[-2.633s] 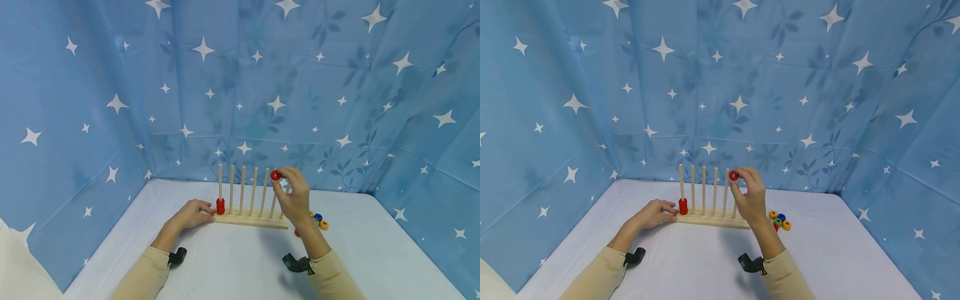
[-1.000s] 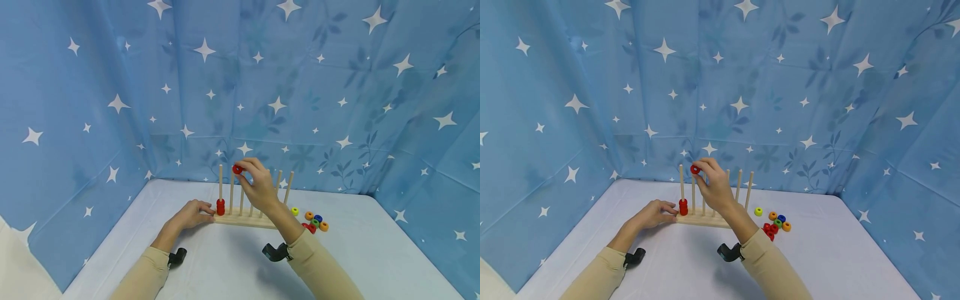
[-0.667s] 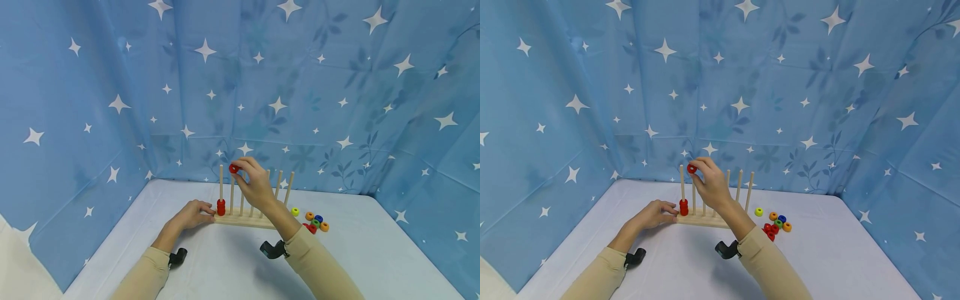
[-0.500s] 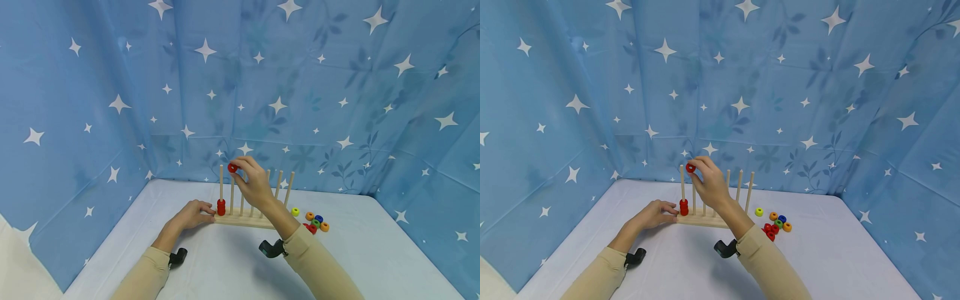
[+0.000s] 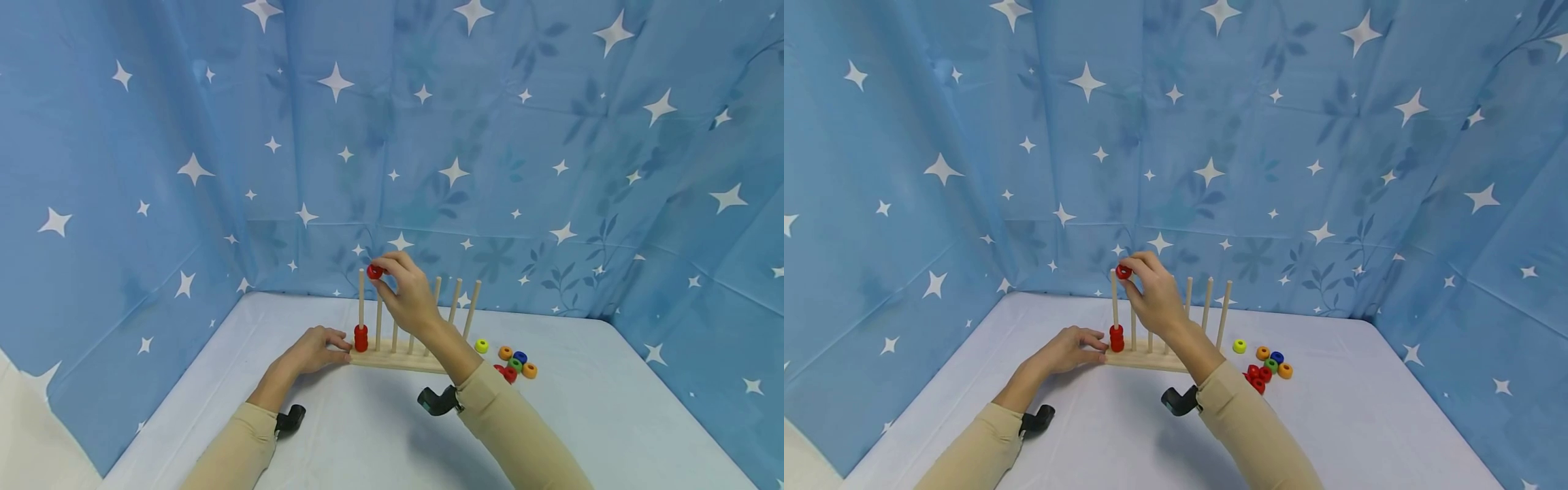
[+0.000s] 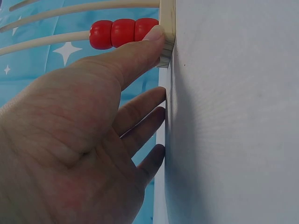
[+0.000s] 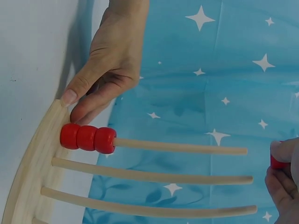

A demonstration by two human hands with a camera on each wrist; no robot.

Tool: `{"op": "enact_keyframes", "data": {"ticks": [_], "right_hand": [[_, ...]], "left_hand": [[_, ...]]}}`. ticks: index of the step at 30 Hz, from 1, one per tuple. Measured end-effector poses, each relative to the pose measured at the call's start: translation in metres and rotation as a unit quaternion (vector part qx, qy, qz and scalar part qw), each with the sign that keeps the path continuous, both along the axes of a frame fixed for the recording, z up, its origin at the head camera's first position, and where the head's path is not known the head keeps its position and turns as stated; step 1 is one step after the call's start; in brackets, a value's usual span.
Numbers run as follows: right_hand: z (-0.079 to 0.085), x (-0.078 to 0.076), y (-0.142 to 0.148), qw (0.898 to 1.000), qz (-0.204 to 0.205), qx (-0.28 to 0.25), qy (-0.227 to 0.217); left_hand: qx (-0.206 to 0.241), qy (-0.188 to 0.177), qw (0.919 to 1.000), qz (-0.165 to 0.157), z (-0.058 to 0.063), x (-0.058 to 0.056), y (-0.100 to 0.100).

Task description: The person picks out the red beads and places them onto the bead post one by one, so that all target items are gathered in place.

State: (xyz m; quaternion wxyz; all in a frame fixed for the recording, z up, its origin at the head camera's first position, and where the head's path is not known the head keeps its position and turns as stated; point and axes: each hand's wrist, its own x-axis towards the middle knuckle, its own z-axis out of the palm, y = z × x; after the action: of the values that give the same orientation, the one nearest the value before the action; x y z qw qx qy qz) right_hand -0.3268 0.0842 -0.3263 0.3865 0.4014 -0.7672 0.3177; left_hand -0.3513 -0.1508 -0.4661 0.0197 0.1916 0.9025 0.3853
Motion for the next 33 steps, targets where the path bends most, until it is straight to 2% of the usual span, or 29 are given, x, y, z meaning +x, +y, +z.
{"op": "enact_keyframes", "data": {"ticks": [16, 33], "right_hand": [[0.004, -0.005, -0.010, 0.998, -0.026, 0.021, -0.047], [0.002, -0.012, -0.018, 0.997, -0.038, 0.042, -0.051]], "left_hand": [[-0.001, 0.009, 0.9999, -0.005, 0.001, 0.002, -0.002], [-0.002, 0.022, 0.9994, -0.025, -0.002, -0.002, -0.004]]}}
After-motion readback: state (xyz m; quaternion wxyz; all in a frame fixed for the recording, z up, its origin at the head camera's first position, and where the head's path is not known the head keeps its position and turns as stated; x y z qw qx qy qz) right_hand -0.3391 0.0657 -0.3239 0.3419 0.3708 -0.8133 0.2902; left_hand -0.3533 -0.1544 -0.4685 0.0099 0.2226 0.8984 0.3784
